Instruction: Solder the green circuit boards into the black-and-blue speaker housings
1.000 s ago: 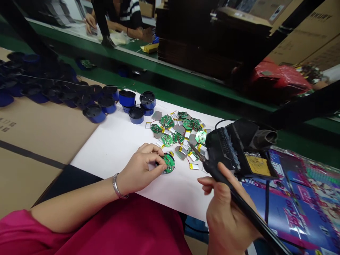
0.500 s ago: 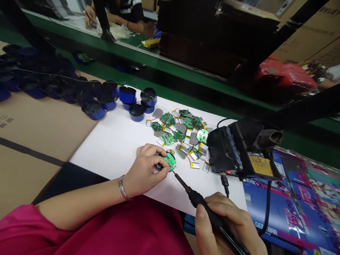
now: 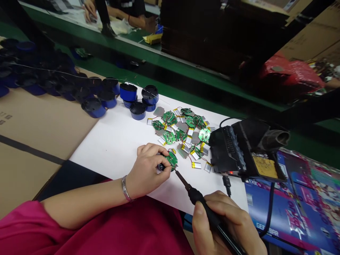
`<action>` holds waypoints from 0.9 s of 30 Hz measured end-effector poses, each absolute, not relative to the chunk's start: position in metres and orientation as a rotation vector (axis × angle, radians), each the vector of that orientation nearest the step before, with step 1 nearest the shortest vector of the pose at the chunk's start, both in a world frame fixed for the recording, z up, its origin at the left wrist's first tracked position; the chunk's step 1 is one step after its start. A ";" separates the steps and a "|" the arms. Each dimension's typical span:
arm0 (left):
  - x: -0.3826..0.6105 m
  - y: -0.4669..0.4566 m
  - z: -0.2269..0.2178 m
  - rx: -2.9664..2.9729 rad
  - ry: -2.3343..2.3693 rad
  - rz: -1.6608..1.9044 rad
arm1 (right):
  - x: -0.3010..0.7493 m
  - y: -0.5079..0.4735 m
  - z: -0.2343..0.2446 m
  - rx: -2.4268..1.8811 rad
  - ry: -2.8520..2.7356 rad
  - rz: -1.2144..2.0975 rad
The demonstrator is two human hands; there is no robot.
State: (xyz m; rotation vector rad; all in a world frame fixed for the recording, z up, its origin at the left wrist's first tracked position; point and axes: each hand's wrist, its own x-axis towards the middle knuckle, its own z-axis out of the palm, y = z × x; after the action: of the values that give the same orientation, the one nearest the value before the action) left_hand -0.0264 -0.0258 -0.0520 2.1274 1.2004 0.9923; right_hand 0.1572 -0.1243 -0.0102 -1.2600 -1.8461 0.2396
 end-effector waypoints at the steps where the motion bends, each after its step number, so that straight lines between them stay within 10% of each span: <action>1: -0.026 -0.026 -0.052 2.131 1.202 0.995 | 0.157 -0.124 -0.010 -1.261 -1.849 0.240; 27: -0.023 -0.028 -0.052 2.140 1.244 1.027 | 0.158 -0.127 -0.013 -1.369 -1.967 0.275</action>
State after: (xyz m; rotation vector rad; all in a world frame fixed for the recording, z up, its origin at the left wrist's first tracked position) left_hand -0.0226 -0.0285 -0.0524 2.1402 1.2436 1.0266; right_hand 0.1584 -0.1265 -0.0127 -1.3694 -1.9666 0.2754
